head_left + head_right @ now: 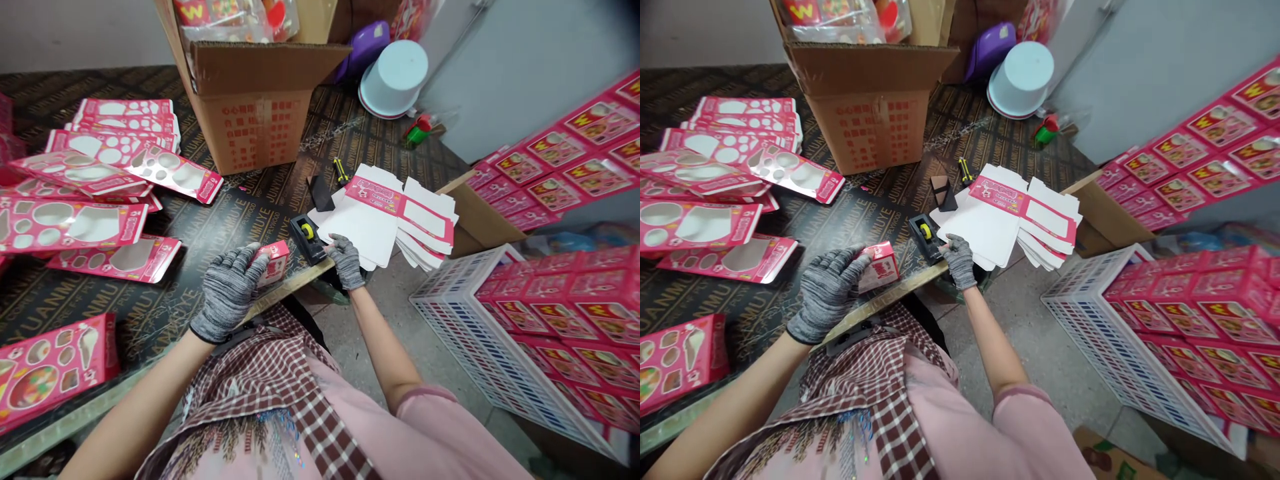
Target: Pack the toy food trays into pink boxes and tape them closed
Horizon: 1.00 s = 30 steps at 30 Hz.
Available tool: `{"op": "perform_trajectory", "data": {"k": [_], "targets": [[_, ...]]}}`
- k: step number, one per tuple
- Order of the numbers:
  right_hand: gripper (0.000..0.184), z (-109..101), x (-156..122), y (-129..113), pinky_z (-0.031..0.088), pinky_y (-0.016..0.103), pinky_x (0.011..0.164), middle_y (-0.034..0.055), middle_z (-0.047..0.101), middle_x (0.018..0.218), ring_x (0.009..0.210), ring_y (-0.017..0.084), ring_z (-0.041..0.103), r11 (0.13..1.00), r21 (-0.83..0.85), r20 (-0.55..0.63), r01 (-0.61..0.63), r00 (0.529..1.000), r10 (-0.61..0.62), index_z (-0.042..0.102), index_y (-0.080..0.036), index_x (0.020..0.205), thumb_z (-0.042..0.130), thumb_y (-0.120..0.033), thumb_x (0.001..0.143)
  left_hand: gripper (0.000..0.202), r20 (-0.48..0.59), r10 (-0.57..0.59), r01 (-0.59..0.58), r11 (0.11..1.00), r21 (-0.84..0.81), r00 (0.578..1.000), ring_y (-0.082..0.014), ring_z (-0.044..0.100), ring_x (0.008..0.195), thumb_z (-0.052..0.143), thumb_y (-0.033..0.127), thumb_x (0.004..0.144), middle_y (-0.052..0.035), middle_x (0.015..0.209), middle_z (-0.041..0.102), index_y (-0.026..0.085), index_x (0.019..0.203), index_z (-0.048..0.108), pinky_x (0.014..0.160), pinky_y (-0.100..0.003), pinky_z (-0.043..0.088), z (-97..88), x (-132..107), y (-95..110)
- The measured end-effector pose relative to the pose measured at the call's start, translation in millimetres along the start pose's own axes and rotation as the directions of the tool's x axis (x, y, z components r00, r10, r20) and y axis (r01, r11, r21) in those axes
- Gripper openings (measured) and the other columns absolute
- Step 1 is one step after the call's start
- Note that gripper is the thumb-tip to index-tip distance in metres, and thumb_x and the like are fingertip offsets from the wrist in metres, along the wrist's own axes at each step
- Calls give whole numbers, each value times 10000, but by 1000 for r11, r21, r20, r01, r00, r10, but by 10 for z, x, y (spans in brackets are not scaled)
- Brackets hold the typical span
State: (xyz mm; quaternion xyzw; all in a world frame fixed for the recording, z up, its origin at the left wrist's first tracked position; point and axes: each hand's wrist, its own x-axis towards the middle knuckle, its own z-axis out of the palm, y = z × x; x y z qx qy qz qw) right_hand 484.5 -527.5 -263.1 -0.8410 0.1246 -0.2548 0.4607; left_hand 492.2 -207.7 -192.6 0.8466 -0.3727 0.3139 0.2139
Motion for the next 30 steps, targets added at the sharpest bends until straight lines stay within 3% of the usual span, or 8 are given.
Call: {"op": "perform_trajectory", "data": {"k": [3,7,16,20,22,24,27,30], "targets": [[160,-14,-162,104,526,420,922,68,743,957,896,219,655,994,55,-19,-97,995,99,684,-201,777,660,-353,735,341,3,-4,5,1000,-22,1000,-299,689,1104,533,168,909,-135,1277,712,242,1182,723,904,-454,525,-38,36,-45],[151,64,-292,207,527,418,906,39,713,771,805,217,629,990,13,-45,-144,989,144,613,-225,624,679,-343,690,349,11,-18,18,999,-50,1000,-310,696,1039,525,205,924,-139,1239,722,253,1211,717,828,-453,533,-80,71,-91],[196,111,-314,150,490,442,962,46,694,744,807,216,615,984,50,-185,-173,966,180,543,-225,557,637,-312,704,333,-15,-75,74,995,-68,997,-295,701,998,539,180,918,-132,1143,749,255,1167,747,816,-445,541,-1,41,-43],[273,57,-386,-116,501,345,672,-15,567,586,571,142,492,972,139,-184,-187,960,211,614,-202,631,606,-442,761,365,3,-58,58,996,-63,998,-292,703,1020,537,148,901,-159,1157,737,193,1219,710,858,-444,547,-19,29,-31],[356,32,-478,-413,394,272,511,-48,494,532,475,107,386,946,264,-60,-189,975,212,709,-181,793,585,-514,803,378,-17,-11,10,998,-57,1000,-282,703,1031,540,148,894,-170,1156,732,141,1248,671,881,-433,551,-51,31,-29],[438,27,-586,-794,288,242,443,-78,412,475,422,89,301,854,463,188,-238,968,168,751,-165,970,603,-554,833,371,-54,20,-23,997,-67,998,-268,706,1031,545,188,907,-162,1143,734,115,1260,635,886,-417,559,-76,35,-29],[473,94,-697,-1334,203,226,415,-120,280,405,386,65,179,635,620,573,-460,819,34,758,-137,1053,684,-545,824,343,-113,26,-34,997,-74,993,-242,714,989,527,256,946,-130,1120,743,129,1257,599,855,-390,573,-77,35,-37],[431,228,-702,-1595,165,211,403,-132,225,391,387,53,112,478,579,768,-660,639,-49,762,-124,1004,705,-514,830,304,-189,41,-59,994,-92,981,-230,717,936,509,271,971,-119,1077,750,139,1234,587,823,-372,576,-44,13,-62]]}}
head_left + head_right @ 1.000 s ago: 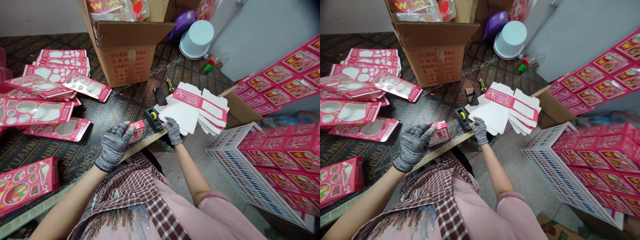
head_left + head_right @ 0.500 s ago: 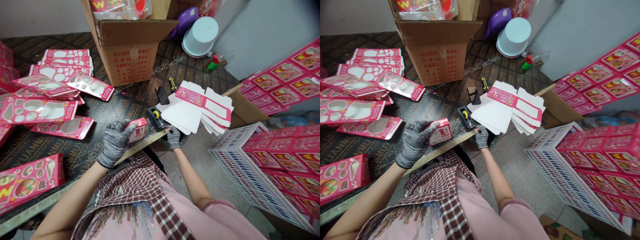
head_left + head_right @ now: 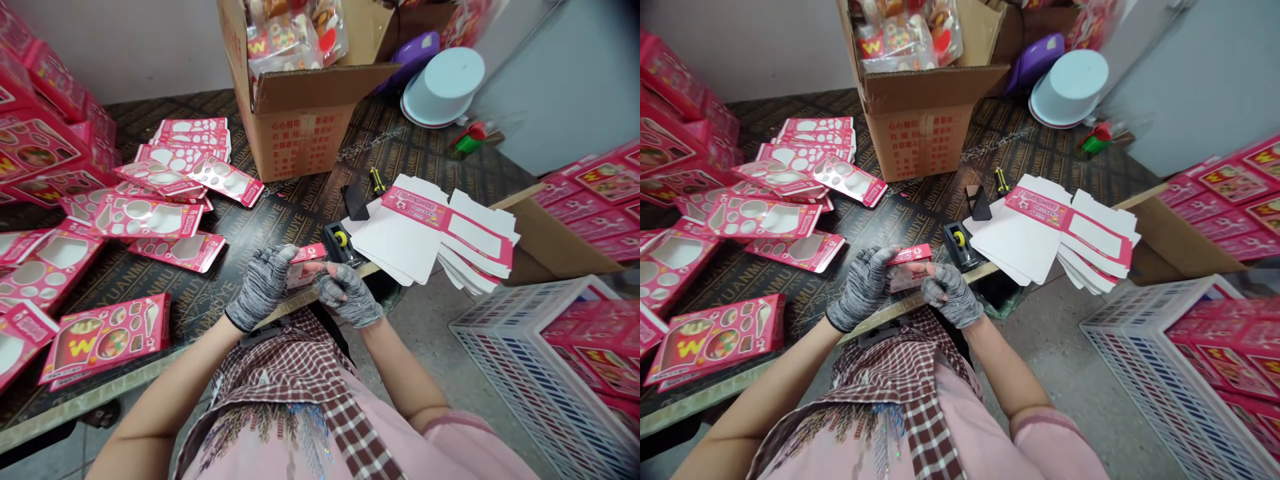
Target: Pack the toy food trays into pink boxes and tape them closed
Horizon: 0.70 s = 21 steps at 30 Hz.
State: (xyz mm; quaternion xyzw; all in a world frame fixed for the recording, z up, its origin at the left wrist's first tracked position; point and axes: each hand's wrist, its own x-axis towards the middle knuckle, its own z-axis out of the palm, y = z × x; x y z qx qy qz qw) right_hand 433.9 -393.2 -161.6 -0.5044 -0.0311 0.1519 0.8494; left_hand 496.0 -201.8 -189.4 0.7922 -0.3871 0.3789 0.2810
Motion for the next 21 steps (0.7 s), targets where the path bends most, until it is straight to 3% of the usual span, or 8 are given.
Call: {"op": "perform_trajectory", "data": {"k": [2,5,9,11,14,16,19,21], "targets": [[384,13,86,25,154,204,392,-130,217,386,387,55,95,995,75,60,-61,997,57,756,-126,968,687,-488,858,287,5,9,-8,1000,-29,1000,-229,714,958,509,256,974,-119,1089,746,153,1230,590,843,-375,571,4,-29,-19],[327,-68,171,78,151,192,372,-124,216,371,371,61,83,986,134,98,-102,991,90,729,-153,873,630,-461,915,311,101,27,-23,999,-45,994,-245,686,1091,514,210,965,-134,1204,715,192,1265,597,915,-416,549,-30,-60,-26],[324,-114,212,120,198,174,364,-122,243,361,355,64,105,983,138,59,-125,991,118,688,-184,804,602,-467,936,313,139,22,-19,999,-29,990,-272,667,1112,503,243,975,-169,1242,693,180,1245,647,898,-440,535,-57,-32,16],[380,-124,225,155,228,174,364,-115,273,349,340,61,153,993,70,-21,-92,995,94,682,-183,777,613,-531,913,279,107,-51,53,998,-18,993,-261,683,1045,537,316,972,-149,1180,719,181,1149,706,867,-413,531,-18,6,33],[584,-201,228,251,227,178,350,-54,398,337,320,52,271,980,-194,-173,-53,985,19,620,-166,604,613,-695,850,240,51,-152,151,988,9,987,-238,699,942,578,350,960,-118,1070,753,196,1015,754,810,-380,523,70,56,42],[741,-292,210,321,223,179,325,16,520,384,315,64,355,944,-279,-215,-177,969,118,614,-154,576,496,-845,815,232,46,-151,150,988,33,987,-239,702,923,585,336,953,-120,1060,761,191,1001,758,786,-376,522,89,59,70],[978,-418,150,386,383,215,337,98,678,563,403,149,557,899,-111,-116,-423,904,411,712,-123,821,224,-968,772,214,80,-94,92,995,26,992,-239,705,964,590,315,947,-109,1100,761,205,1030,754,801,-380,533,9,-35,207],[943,-458,97,402,542,296,459,128,755,752,590,219,692,886,11,-41,-463,885,463,719,-122,1008,303,-938,783,205,123,-35,47,994,-100,992,-218,712,980,580,289,955,-78,1103,766,236,1067,744,818,-370,548,-88,-171,322]]}}
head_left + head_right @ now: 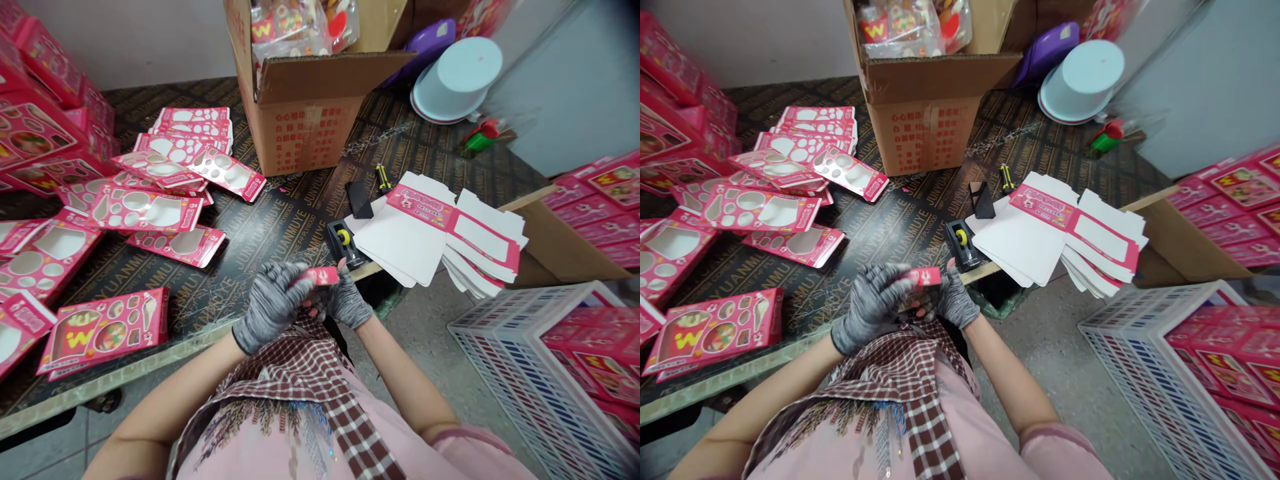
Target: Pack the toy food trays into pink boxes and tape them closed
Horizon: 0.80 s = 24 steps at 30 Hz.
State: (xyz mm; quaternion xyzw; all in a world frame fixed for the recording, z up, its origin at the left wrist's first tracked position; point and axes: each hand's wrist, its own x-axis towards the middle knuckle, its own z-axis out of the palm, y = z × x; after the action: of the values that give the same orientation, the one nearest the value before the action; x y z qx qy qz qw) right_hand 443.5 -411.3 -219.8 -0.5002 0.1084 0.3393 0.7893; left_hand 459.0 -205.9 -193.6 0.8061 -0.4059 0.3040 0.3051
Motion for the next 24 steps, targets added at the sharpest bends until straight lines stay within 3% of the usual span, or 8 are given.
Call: {"op": "perform_trajectory", "data": {"k": [4,6,9,11,13,16,21,24], "targets": [[563,-4,-66,51,614,408,882,108,785,1043,1005,280,737,995,25,-42,93,995,-92,722,-168,1107,776,-559,705,275,44,-181,184,896,-405,982,-203,720,969,717,410,878,-62,1062,766,242,1096,723,867,-372,580,-98,-355,1],[520,-8,-70,70,579,442,975,98,783,1071,1065,299,723,989,-52,-64,141,988,-144,736,-179,1086,844,-439,648,434,29,-563,507,719,-475,826,-239,694,1077,783,466,803,-90,1176,733,226,1156,706,950,-420,565,-116,-491,-116],[494,-20,-35,103,581,487,957,96,788,1043,1031,322,734,967,-191,-48,166,983,-178,753,-186,1042,844,-480,656,641,145,-887,743,267,-613,438,-267,683,1093,802,508,746,-100,1250,702,211,1292,645,937,-428,569,-169,-629,-224],[514,-5,21,121,591,494,923,98,786,1054,1016,327,740,958,-251,3,141,989,-145,750,-196,1072,819,-530,687,675,376,-852,702,-14,-712,364,-282,706,1030,812,521,720,-103,1182,730,188,1286,655,889,-420,582,-232,-707,-199],[553,43,102,118,606,476,877,105,781,1080,992,320,748,950,-285,56,124,992,-112,728,-207,1148,795,-550,720,606,505,-766,623,-179,-762,397,-299,717,1008,814,506,719,-113,1137,749,161,1204,703,885,-423,582,-302,-804,-145],[611,161,218,71,621,400,781,109,784,1052,888,270,763,928,-342,71,150,989,-134,673,-223,1259,772,-568,765,532,342,-866,513,-121,-850,364,-288,717,991,821,469,707,-109,1132,755,147,1121,731,889,-405,577,-439,-1056,-130],[640,275,320,-11,614,366,746,108,785,1000,802,233,756,854,-477,23,208,974,-225,680,-227,1245,766,-632,758,456,-326,-937,598,191,-778,-124,-203,689,874,729,549,714,-52,975,743,181,980,694,780,-320,578,-859,-1744,-382],[604,314,378,-2,609,391,741,114,783,978,780,244,750,834,-521,1,181,978,-211,723,-230,1176,775,-646,741,416,-468,-845,695,173,-698,-260,-153,640,737,656,575,754,-19,843,679,197,927,628,671,-285,547,-1106,-2117,-580]]}}
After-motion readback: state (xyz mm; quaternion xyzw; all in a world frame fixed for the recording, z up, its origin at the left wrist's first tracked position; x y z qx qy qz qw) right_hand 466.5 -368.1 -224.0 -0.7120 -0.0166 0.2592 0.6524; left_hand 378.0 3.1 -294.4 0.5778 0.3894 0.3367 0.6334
